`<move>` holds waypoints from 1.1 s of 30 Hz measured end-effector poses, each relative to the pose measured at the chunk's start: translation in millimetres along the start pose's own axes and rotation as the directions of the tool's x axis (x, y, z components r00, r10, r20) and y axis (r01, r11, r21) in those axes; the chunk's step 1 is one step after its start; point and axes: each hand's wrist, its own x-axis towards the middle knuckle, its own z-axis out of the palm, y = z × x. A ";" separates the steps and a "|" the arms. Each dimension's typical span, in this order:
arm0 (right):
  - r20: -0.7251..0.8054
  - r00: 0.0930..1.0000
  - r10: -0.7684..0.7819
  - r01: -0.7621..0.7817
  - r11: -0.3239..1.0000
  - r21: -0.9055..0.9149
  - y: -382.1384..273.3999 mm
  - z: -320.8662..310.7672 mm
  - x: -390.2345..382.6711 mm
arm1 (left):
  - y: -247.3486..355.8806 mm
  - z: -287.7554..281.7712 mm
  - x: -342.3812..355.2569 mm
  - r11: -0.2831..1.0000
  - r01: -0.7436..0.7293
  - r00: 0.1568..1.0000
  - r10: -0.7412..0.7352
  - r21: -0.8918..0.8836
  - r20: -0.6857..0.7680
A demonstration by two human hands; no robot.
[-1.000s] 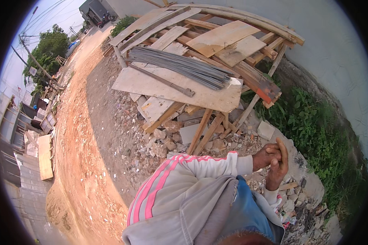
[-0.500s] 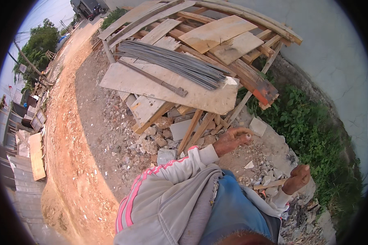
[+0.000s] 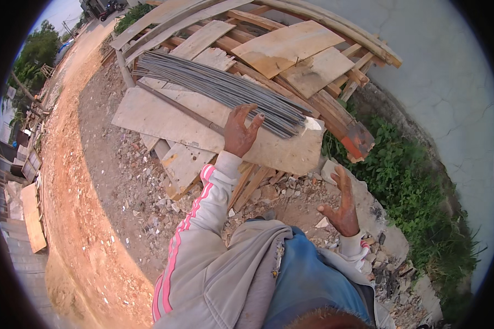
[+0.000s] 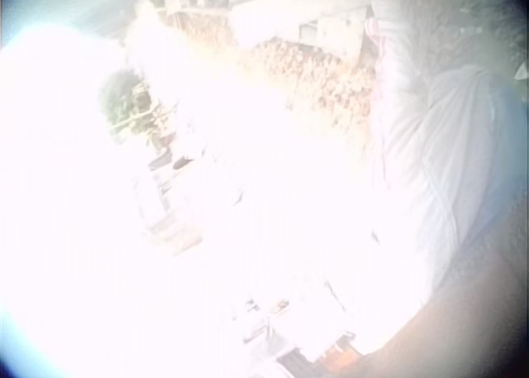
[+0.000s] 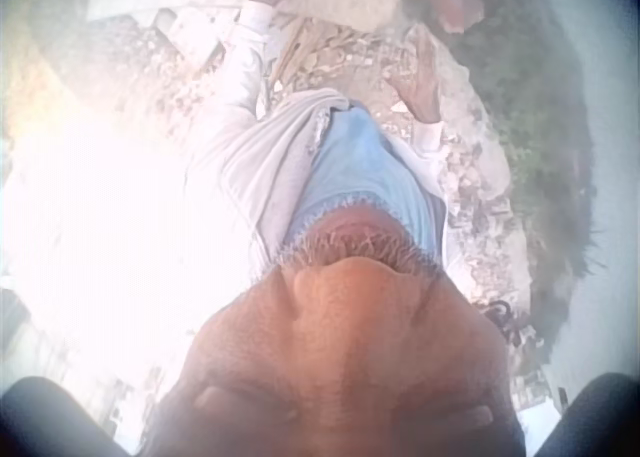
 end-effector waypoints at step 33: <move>0.330 0.944 0.014 0.224 0.706 -0.672 54.3 161.6 275.7 | -68.8 -0.5 13.0 0.957 0.088 0.992 -0.059 0.275 -0.112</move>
